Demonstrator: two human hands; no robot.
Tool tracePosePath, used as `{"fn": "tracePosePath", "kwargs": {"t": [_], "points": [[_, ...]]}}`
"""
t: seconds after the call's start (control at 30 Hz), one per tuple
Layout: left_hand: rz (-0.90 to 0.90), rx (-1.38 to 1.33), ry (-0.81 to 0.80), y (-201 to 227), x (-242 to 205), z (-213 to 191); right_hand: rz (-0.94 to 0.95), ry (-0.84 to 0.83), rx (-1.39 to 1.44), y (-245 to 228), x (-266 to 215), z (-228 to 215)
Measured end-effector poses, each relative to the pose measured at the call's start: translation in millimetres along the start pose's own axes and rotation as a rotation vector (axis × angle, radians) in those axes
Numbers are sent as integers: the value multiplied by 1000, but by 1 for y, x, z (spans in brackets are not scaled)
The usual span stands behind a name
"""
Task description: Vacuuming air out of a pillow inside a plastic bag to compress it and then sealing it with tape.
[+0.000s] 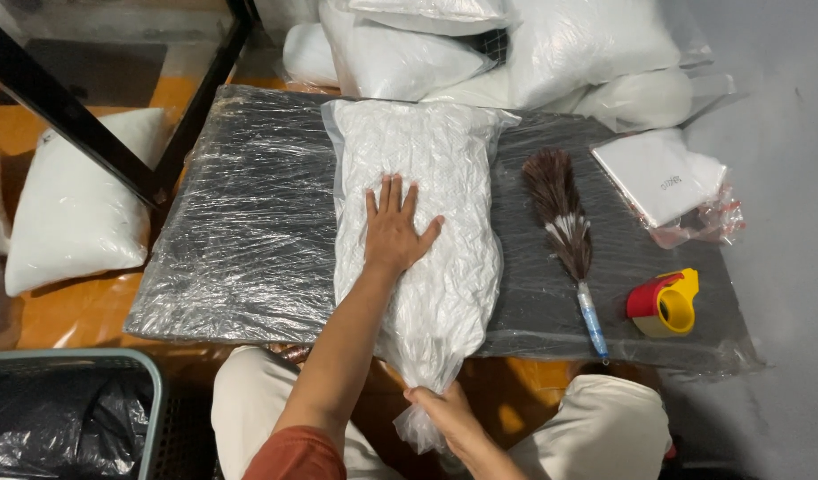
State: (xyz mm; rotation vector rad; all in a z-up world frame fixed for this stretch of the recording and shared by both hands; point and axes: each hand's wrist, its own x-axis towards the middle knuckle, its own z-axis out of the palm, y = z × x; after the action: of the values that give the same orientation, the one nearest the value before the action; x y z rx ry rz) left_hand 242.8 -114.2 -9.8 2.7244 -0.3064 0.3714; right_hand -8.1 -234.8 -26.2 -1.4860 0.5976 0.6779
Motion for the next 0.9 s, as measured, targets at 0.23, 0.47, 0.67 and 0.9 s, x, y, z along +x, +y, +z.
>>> {"fn": "tracePosePath", "kwargs": {"t": [0.23,0.47,0.67,0.9], "points": [[-9,9,-30,0,0,0,8,1,-8,-5,-4,1],[-8,17,-43,0,0,0,6,-15,-36,-2,0,0],[-6,10,-28,0,-1,1,9,-4,-26,-3,-2,0],[-13,12,-39,-1,0,4,-13,-13,-15,-4,-4,0]]}}
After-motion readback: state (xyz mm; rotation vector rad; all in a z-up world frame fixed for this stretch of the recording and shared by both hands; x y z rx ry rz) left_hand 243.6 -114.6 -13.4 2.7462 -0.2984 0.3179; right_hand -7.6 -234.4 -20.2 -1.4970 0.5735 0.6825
